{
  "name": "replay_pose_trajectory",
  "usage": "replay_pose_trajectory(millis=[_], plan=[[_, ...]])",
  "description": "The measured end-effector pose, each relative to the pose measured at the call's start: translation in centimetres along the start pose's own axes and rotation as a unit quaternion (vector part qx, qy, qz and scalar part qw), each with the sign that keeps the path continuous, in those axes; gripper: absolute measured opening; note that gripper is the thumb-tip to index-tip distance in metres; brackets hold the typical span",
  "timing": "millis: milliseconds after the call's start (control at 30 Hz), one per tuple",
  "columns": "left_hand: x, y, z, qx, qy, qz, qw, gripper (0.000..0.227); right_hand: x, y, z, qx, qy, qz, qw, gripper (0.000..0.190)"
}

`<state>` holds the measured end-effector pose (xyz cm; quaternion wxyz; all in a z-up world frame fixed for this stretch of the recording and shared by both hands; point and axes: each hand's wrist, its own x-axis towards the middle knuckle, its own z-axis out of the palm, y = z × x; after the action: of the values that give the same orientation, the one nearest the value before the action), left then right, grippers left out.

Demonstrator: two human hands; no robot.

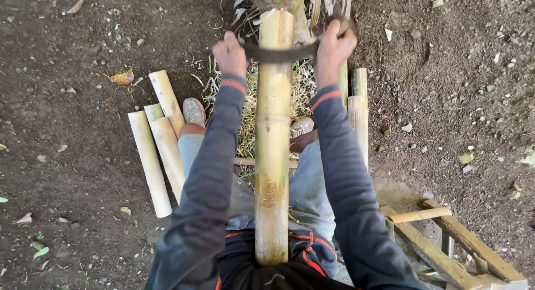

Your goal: The recorder uses a curved blade to scrape the outer skin of a bamboo pole held between their legs.

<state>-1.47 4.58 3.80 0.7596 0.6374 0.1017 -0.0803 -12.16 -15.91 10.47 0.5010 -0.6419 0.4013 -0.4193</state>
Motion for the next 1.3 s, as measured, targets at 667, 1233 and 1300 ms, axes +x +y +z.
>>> replay_pose_trajectory(millis=[667,1233,1300], plan=[[-4.6,2.3,-2.0,-0.024,0.033,-0.007,0.999,0.053,-3.1,-0.2,-1.0,0.016,0.016,-0.009,1.0,0.03],[12.0,-6.6,4.0,0.135,0.145,0.284,0.938,0.056,9.5,6.1,7.8,-0.022,0.083,0.021,0.996,0.035],[6.9,3.5,6.5,0.045,0.105,-0.029,0.993,0.037,6.9,1.4,6.7,-0.013,0.05,0.106,0.993,0.031]])
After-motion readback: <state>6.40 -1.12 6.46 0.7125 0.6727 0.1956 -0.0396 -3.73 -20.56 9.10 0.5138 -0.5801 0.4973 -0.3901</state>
